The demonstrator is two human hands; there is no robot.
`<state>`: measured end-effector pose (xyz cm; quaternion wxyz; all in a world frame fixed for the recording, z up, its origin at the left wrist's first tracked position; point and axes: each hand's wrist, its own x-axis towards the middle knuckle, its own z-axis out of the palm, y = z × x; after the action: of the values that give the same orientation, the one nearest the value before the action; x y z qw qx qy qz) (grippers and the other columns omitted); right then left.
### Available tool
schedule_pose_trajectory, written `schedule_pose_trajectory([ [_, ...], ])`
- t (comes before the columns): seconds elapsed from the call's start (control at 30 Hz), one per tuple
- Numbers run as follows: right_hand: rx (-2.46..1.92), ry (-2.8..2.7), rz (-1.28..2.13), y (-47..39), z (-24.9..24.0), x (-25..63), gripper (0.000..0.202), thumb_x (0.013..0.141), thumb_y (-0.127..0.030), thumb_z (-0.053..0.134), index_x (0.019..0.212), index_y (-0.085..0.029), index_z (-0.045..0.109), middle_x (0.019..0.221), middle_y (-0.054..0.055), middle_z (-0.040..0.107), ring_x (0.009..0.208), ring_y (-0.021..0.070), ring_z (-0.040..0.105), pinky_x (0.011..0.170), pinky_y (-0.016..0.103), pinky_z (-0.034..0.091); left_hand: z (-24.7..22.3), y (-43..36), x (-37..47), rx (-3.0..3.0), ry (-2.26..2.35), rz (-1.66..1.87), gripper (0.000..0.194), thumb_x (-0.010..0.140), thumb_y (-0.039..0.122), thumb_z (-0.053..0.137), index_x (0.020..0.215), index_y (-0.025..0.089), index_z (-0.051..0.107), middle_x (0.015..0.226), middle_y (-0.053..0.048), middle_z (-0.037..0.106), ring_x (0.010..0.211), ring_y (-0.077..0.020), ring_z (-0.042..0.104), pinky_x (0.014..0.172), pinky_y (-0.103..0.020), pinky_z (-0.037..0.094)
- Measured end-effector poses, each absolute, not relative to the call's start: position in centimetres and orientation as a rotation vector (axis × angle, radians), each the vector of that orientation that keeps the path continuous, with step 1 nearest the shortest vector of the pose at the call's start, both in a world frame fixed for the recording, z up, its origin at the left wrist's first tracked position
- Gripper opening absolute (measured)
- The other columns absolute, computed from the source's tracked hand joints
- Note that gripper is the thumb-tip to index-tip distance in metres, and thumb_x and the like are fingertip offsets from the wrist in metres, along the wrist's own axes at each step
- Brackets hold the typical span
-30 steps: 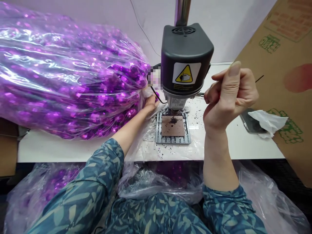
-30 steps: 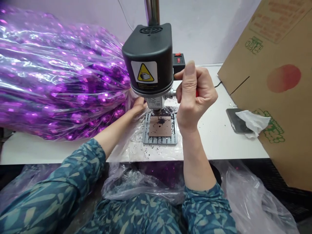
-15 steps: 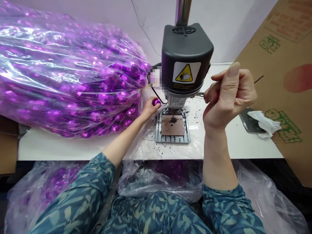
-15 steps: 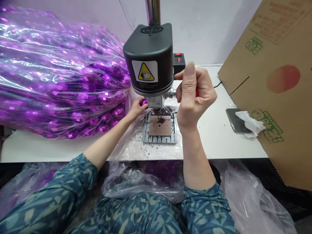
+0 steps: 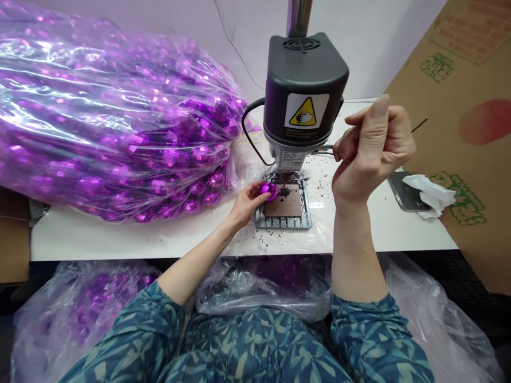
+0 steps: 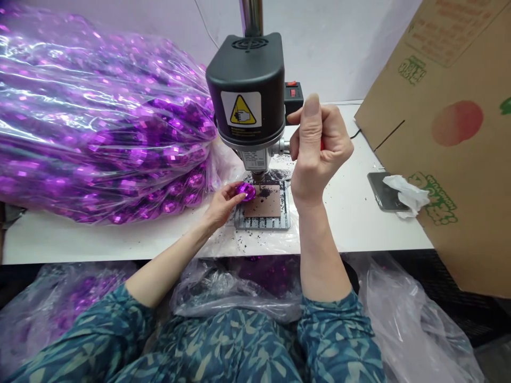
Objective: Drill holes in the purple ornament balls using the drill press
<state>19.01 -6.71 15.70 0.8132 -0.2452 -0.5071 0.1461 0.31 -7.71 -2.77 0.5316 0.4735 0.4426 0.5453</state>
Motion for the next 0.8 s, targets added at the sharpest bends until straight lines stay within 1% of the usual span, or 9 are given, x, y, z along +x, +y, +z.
schedule_pose_trajectory([
  [0.07,-0.519,-1.086,0.318,-6.7,15.7,19.0,0.042,0.095,-0.054,0.06,0.07,-0.021,0.057,0.051,-0.007,0.034,0.038,0.0014,0.031,0.04,0.025,0.02,-3.4,-7.3,0.8,1.161,1.053,1.303,0.07,0.068,0.052,0.094,0.124,0.019,0.068,0.125,-0.012,0.077,0.12,-0.0272,0.072,0.112,-0.047,0.054],
  [0.2,-0.526,-1.094,0.308,-6.8,15.7,19.0,0.04,0.096,-0.052,0.059,0.07,-0.022,0.056,0.051,-0.007,0.032,0.038,0.0023,0.03,0.04,0.025,0.02,-3.7,-6.8,1.5,1.219,1.035,1.286,0.073,0.067,0.046,0.095,0.128,0.018,0.067,0.131,-0.014,0.074,0.12,-0.0289,0.072,0.109,-0.048,0.057],
  [0.33,-0.521,-1.092,0.303,-6.8,15.7,18.9,0.04,0.096,-0.05,0.058,0.069,-0.021,0.055,0.051,-0.007,0.031,0.038,0.0023,0.029,0.04,0.026,0.02,-3.4,-6.6,1.8,1.314,1.031,1.26,0.074,0.066,0.041,0.096,0.129,0.017,0.066,0.129,-0.015,0.075,0.118,-0.0302,0.073,0.107,-0.049,0.058],
  [0.43,-0.528,-1.094,0.299,-6.9,15.7,19.0,0.042,0.095,-0.053,0.059,0.069,-0.021,0.054,0.051,-0.007,0.032,0.038,0.0017,0.029,0.04,0.025,0.019,-3.1,-6.5,1.9,1.449,1.038,1.213,0.07,0.068,0.038,0.095,0.128,0.016,0.066,0.126,-0.014,0.074,0.116,-0.0289,0.072,0.106,-0.046,0.058],
  [0.63,-0.604,-1.123,0.285,-7.1,15.7,19.0,0.049,0.094,-0.065,0.053,0.072,-0.022,0.051,0.054,-0.006,0.028,0.041,0.0005,0.028,0.041,0.024,0.021,-2.2,-6.5,2.5,1.756,1.209,1.177,0.057,0.069,0.027,0.093,0.119,0.018,0.069,0.117,-0.009,0.067,0.109,-0.0254,0.069,0.098,-0.042,0.058],
  [0.73,-0.598,-1.123,0.288,-7.1,15.7,19.0,0.05,0.094,-0.066,0.053,0.071,-0.021,0.05,0.054,-0.006,0.028,0.041,0.0002,0.028,0.041,0.024,0.022,-2.3,-6.7,3.2,1.779,1.252,1.196,0.056,0.069,0.023,0.091,0.119,0.018,0.068,0.12,-0.009,0.066,0.112,-0.0265,0.067,0.1,-0.042,0.057],
  [0.8,-0.568,-1.115,0.295,-7.1,15.6,19.0,0.048,0.094,-0.062,0.055,0.07,-0.021,0.051,0.052,-0.007,0.029,0.04,0.0004,0.027,0.041,0.025,0.021,-2.7,-6.9,3.7,1.723,1.232,1.211,0.058,0.07,0.024,0.091,0.122,0.018,0.066,0.124,-0.011,0.068,0.117,-0.0281,0.067,0.104,-0.044,0.055],
])
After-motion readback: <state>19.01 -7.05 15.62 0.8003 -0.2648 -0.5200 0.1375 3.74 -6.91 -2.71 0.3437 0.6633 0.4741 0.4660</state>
